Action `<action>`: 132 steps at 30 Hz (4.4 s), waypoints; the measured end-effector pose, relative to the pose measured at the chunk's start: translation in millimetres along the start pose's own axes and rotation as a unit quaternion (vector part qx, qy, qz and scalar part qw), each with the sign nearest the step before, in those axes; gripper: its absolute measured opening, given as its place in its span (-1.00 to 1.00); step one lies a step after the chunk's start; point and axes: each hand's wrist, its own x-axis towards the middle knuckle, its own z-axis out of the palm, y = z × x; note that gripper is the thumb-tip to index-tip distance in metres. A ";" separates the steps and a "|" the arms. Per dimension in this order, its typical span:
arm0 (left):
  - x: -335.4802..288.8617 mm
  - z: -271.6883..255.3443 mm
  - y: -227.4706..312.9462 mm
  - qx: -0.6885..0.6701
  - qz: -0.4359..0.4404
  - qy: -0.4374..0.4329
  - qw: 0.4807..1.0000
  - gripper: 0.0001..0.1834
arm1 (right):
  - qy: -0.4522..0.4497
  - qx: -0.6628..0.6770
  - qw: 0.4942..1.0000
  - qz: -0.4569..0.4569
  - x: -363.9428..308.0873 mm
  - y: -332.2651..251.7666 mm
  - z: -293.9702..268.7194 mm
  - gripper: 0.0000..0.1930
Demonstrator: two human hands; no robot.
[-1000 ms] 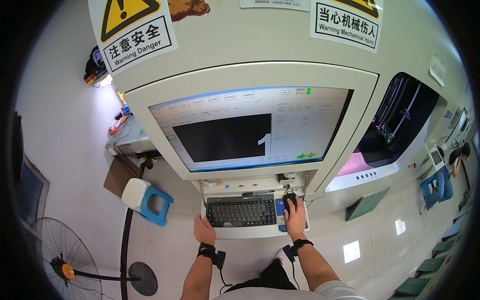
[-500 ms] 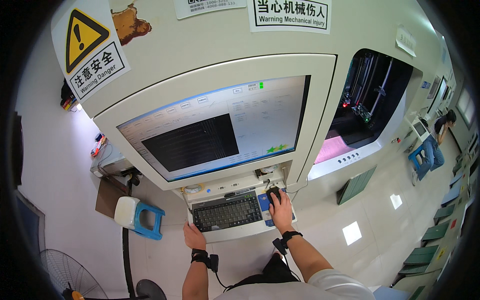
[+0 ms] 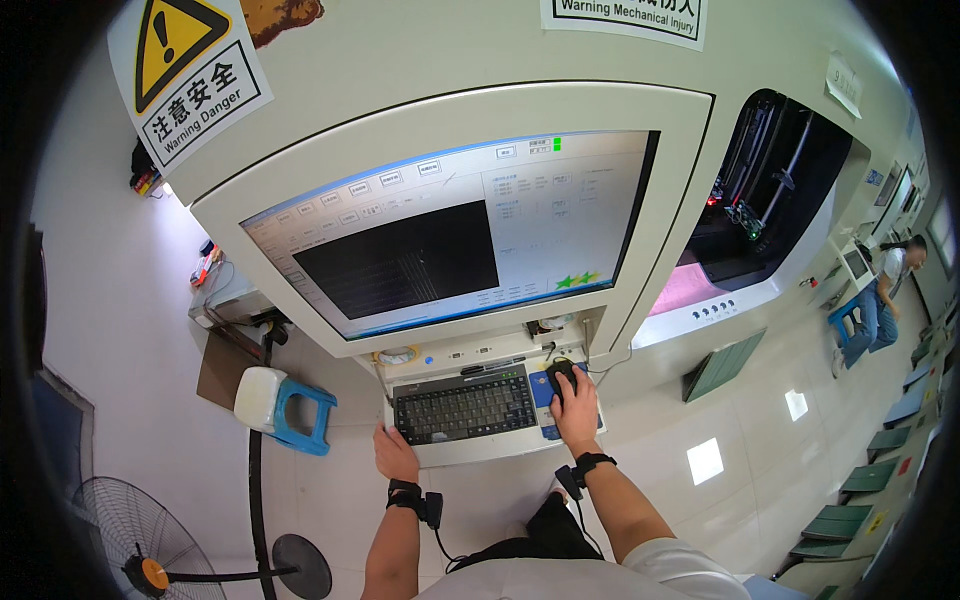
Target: Operating a PCB inspection or testing machine by inserting a board and using a computer interface.
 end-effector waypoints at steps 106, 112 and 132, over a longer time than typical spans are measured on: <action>1.0 1.4 -0.9 -0.008 -0.007 0.002 1.000 -0.59 | 0.005 -0.019 1.000 0.010 0.3 1.6 3.5 -0.46; 1.3 0.6 -3.6 -0.015 0.005 0.019 1.000 -0.59 | 0.012 -0.009 1.000 0.010 -0.1 -1.0 4.5 -0.47; 1.3 3.0 -4.5 0.005 0.002 0.002 1.000 -0.60 | 0.013 -0.007 1.000 0.018 1.0 0.0 4.3 -0.50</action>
